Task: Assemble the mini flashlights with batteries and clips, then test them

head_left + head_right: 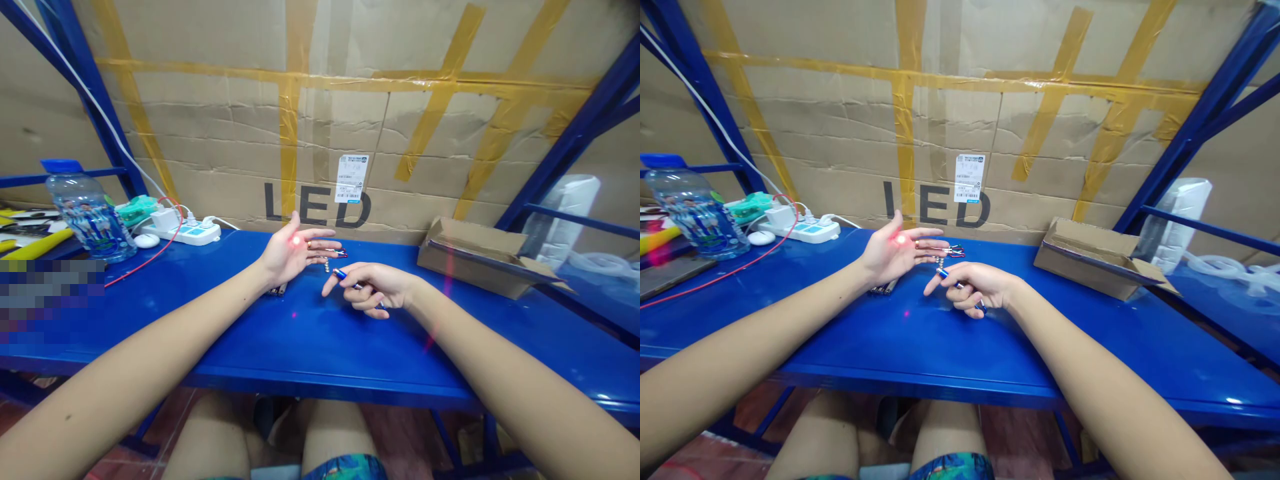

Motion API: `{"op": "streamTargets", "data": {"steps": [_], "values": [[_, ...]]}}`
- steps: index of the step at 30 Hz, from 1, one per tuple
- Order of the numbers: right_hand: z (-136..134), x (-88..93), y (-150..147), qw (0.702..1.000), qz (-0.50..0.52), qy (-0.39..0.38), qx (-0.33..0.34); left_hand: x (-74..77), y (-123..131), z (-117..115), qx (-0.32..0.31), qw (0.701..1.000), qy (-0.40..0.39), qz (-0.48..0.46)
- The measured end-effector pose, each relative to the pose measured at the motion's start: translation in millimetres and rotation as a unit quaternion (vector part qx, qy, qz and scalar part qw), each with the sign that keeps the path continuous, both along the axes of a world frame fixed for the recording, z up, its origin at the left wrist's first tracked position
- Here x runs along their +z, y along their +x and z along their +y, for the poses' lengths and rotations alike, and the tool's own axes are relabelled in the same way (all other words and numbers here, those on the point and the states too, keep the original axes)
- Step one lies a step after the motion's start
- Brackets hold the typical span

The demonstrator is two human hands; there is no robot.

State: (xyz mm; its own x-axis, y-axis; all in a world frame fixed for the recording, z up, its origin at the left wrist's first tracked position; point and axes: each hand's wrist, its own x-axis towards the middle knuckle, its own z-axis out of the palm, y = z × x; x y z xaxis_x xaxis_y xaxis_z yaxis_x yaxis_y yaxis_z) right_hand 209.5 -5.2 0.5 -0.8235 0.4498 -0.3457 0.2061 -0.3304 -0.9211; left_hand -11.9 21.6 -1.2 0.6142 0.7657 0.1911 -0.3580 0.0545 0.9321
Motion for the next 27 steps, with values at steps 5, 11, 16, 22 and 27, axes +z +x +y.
{"op": "streamTargets", "data": {"steps": [5,11,16,22,27], "values": [[0.6,0.0,-1.5,1.000,-0.007,-0.014,-0.008,-1.1,-0.9,2.0,-0.004,1.000,0.002,0.004],[1.0,-0.8,-3.2,0.999,-0.039,-0.022,-0.023,-2.2,-1.0,3.7,-0.006,1.000,0.009,0.002],[-2.6,2.0,-4.3,0.998,-0.058,-0.006,-0.037,-0.6,-0.5,1.7,0.008,1.000,0.002,0.002],[-5.5,1.8,-5.2,0.998,-0.051,0.023,-0.033,-1.7,-0.7,2.5,0.002,1.000,0.011,0.003],[-7.6,3.3,-6.5,0.997,-0.057,0.039,-0.039,-1.5,-1.2,3.0,0.013,1.000,0.011,0.005]]}}
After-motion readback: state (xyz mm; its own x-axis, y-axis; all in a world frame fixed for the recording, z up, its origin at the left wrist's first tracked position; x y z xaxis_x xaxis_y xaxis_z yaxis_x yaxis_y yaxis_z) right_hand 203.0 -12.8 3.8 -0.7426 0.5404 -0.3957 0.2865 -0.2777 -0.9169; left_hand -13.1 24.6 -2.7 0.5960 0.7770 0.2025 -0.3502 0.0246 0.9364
